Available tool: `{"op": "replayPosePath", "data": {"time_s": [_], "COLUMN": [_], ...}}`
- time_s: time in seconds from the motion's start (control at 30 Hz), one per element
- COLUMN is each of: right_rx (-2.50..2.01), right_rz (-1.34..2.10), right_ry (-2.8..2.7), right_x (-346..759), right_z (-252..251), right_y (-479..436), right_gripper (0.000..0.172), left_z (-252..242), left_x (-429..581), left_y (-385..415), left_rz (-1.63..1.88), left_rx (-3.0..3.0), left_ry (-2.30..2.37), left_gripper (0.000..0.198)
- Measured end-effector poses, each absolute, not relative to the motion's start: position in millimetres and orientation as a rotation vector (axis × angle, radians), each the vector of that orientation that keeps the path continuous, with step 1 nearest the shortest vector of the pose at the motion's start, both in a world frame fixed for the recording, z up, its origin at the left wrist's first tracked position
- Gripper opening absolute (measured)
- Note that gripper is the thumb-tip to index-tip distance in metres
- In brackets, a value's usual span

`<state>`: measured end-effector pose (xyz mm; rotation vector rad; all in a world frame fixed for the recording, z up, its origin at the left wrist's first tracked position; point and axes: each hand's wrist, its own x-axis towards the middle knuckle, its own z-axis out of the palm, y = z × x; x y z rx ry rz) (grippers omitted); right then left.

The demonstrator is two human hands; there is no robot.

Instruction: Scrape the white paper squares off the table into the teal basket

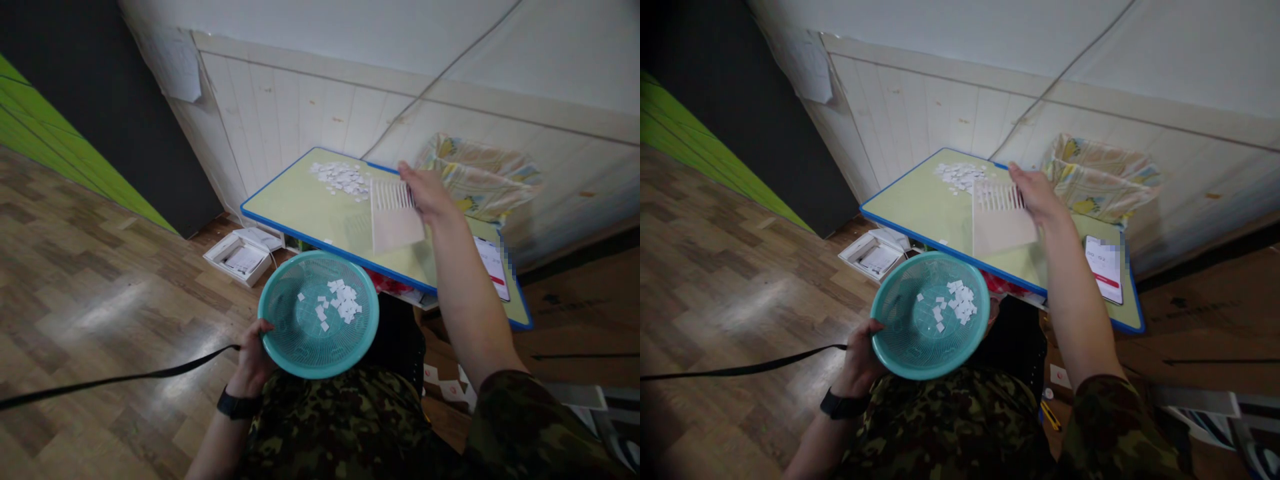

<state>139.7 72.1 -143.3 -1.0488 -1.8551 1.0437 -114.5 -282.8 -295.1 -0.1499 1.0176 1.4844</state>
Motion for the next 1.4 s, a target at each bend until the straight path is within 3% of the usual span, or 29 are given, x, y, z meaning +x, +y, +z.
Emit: {"op": "replayPosePath", "data": {"time_s": [0.1,0.2,0.37,0.5,0.77,1.4], "right_rx": [-0.837,-0.458,-0.138,-0.178,-0.341,-0.272], "right_rz": [1.106,0.996,0.534,0.323,0.3,0.267], "right_ry": [-2.376,-3.025,-3.739,-3.738,-3.613,-3.672], "right_x": [101,60,33,44,58,62], "right_z": [-131,-140,-199,-241,-281,-264], "right_y": [14,-53,-128,-144,-154,-163], "right_gripper": [0.05,0.024,0.031,0.036,0.037,0.025], "left_z": [-290,-284,-277,-281,-295,-305], "left_x": [-110,-102,-89,-84,-77,-80], "left_y": [-283,-284,-289,-290,-286,-285], "left_rz": [1.464,1.476,1.502,1.498,1.495,1.444], "left_rx": [-0.134,-0.074,0.348,0.557,0.668,0.687], "left_ry": [1.046,1.067,1.17,1.268,1.264,1.245], "left_gripper": [0.029,0.034,0.057,0.062,0.035,0.026]}}
